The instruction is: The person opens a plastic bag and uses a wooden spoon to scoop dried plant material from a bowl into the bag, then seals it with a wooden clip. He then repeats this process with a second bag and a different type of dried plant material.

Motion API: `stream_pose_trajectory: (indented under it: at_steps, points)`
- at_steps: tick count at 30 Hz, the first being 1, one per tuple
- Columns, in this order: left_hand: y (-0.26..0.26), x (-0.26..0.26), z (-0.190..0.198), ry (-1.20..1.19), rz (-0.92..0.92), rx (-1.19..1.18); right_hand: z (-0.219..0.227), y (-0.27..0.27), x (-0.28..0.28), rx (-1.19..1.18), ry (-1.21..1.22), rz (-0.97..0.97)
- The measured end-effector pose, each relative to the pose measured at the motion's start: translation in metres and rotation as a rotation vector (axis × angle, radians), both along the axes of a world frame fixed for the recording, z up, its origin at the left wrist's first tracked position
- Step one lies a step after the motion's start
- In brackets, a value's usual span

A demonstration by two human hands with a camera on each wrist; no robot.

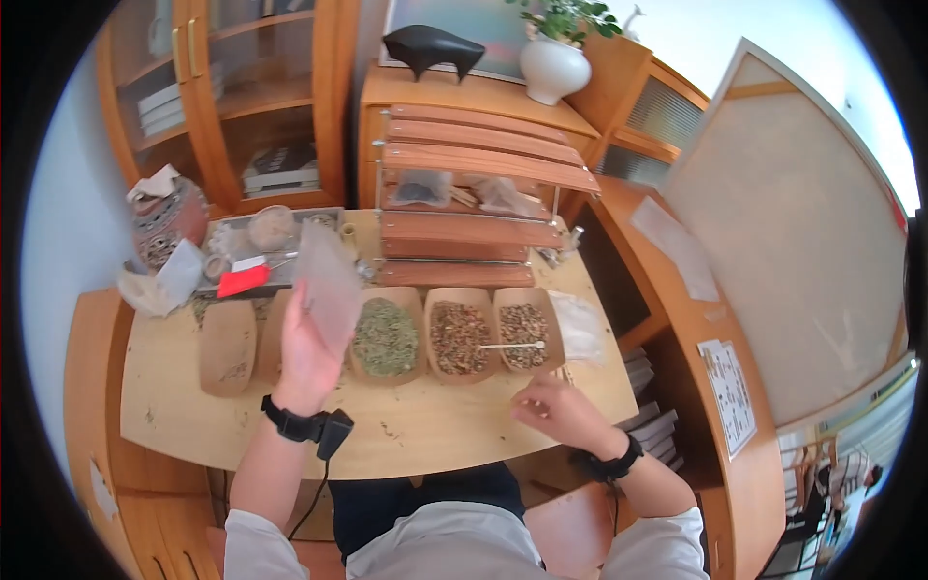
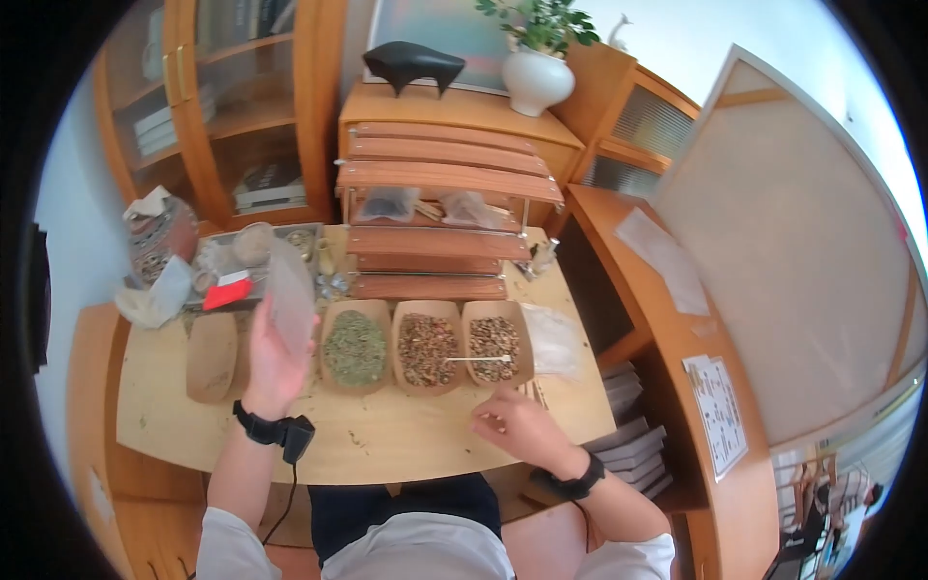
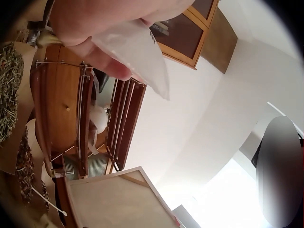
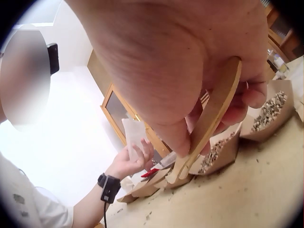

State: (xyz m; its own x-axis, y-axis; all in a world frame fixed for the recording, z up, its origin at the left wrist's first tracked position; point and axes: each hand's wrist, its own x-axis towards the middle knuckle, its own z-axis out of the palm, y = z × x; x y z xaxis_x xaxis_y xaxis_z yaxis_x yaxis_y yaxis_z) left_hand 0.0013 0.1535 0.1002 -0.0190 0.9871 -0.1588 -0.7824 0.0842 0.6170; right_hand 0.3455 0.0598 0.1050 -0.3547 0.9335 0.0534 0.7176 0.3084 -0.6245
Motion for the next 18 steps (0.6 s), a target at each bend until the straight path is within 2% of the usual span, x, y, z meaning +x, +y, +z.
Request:
stream_pose_trajectory:
  at_steps: [1,3,9,14,17,18]
  points:
    - [0.001,0.002,-0.001,0.007,0.012,-0.009,-0.003,-0.006,-0.003,-0.016,0.012,0.016]
    - [0.002,0.008,0.0,0.004,0.013,-0.042,-0.017,-0.008,-0.004,0.101,-0.051,0.031]
    - [0.008,-0.013,-0.014,-0.014,-0.025,-0.051,-0.039,0.001,-0.022,0.238,-0.146,0.008]
    - [0.004,-0.026,-0.023,-0.066,-0.032,-0.078,-0.03,0.009,-0.027,0.357,-0.114,-0.068]
    - [0.003,-0.03,-0.038,-0.102,-0.046,-0.04,-0.034,0.015,-0.005,-0.24,0.234,-0.502]
    - [0.001,-0.028,-0.035,-0.102,-0.033,-0.04,-0.033,0.017,0.001,-0.274,0.361,-0.547]
